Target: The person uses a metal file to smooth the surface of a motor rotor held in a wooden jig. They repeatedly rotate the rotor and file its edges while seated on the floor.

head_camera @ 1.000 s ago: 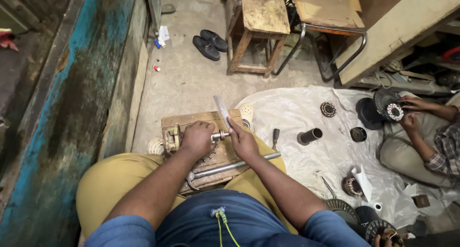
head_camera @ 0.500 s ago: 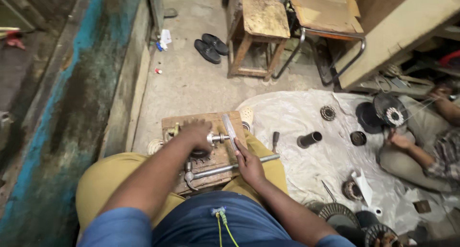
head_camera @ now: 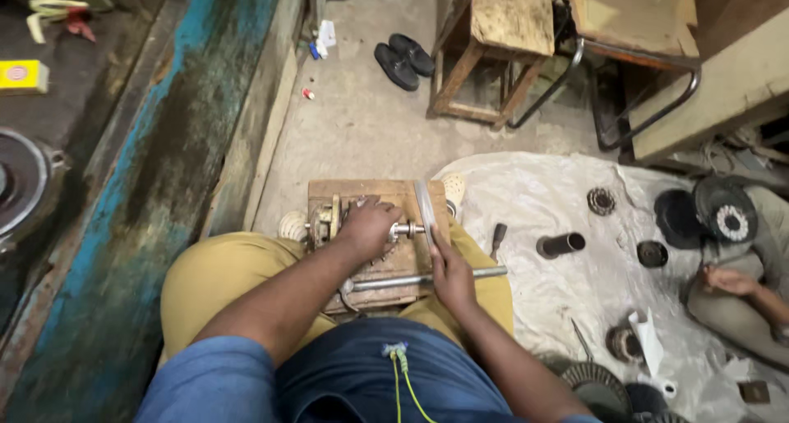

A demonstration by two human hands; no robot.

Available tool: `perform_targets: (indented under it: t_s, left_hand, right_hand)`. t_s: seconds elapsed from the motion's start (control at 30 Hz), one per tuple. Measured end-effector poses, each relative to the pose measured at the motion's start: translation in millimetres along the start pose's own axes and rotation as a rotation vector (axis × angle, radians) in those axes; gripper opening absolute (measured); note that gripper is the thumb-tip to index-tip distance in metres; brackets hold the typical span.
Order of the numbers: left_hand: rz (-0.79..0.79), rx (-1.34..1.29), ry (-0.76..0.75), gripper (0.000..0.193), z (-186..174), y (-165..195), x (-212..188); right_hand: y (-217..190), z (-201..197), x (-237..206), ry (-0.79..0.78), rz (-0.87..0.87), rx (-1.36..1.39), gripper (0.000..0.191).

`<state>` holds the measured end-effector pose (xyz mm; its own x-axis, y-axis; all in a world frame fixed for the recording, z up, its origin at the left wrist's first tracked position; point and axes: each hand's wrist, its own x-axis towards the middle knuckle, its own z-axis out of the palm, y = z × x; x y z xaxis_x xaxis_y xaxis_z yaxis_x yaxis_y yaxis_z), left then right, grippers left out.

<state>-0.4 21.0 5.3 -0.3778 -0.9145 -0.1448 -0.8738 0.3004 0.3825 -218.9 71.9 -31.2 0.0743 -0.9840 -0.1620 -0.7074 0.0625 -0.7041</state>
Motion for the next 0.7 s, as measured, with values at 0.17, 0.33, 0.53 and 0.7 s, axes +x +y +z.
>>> perform_targets:
  t_s: [0.17,0.33,0.53,0.7]
  left_hand:
    - [-0.032,0.017,-0.025,0.049,1,-1,3]
    - [-0.002,0.056,0.048,0.046,5,-3,3]
    - [-0.049,0.011,-0.049,0.049,0,1,-1]
    - [-0.021,0.031,0.017,0.051,-2,3,0]
  right_hand:
    - [-9,2,29,-0.004,-0.019,0.036,0.047]
    - [22,-4,-34,0.009,-0.113,0.053,0.047]
    - [-14,3,27,0.005,-0.029,0.075,0.047]
    - [-13,-3,16,0.081,-0.300,0.086,0.045]
